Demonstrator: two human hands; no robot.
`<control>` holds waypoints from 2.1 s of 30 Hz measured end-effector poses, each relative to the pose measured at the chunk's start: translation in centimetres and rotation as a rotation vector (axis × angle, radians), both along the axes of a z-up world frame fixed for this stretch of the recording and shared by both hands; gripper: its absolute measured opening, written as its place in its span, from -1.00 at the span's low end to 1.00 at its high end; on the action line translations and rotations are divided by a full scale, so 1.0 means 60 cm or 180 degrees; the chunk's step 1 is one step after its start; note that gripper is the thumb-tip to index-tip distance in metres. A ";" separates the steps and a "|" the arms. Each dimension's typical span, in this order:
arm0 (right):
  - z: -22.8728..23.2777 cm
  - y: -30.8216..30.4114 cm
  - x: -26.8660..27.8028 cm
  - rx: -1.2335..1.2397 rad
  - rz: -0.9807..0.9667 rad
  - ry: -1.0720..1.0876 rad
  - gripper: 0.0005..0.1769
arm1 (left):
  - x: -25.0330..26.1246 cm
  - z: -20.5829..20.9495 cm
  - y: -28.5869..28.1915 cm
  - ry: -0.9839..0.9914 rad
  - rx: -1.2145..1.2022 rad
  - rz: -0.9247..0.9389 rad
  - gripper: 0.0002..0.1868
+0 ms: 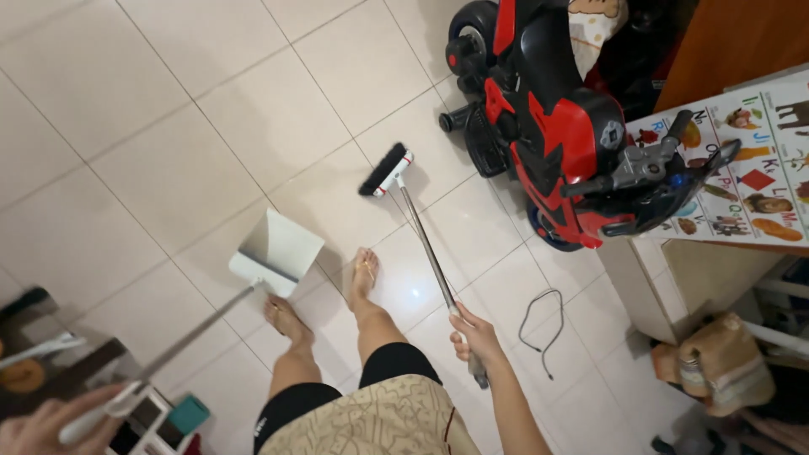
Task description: Sweep the floor using a broom and dustpan, then organize bags and small items on a dresser.
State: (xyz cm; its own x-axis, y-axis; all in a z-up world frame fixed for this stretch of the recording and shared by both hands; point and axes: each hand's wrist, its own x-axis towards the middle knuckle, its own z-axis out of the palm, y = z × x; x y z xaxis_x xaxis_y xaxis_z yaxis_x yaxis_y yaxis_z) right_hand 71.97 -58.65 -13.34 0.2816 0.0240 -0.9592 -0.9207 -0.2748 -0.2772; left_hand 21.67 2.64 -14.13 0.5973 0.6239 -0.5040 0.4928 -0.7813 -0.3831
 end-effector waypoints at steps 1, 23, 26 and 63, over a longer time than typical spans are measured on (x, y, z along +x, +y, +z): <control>0.026 -0.004 0.007 -0.0014 0.0001 -0.0027 -0.29 | 0.017 0.001 -0.052 0.0020 0.0012 0.0051 -0.59; 0.011 0.045 -0.096 -0.0051 0.3769 -0.2276 -0.28 | 0.315 0.086 -0.270 -0.2318 -0.0483 0.0890 -0.77; 0.149 0.133 -0.070 -0.0050 0.4189 -0.1270 -0.31 | 0.314 0.077 -0.255 -0.2290 -0.0835 0.1185 -0.81; -0.076 0.057 -0.364 0.0436 0.4189 -0.2511 -0.24 | 0.086 0.139 -0.267 -0.2357 -0.0353 0.0864 -0.76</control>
State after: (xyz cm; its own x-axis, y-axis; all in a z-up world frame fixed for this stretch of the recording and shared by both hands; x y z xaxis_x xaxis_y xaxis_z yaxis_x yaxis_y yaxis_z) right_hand 50.11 -55.25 -17.88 0.4094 0.7271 -0.5512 0.3332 -0.6815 -0.6515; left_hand 26.83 -13.39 -5.82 0.6357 0.7650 -0.1031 0.7674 -0.6119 0.1915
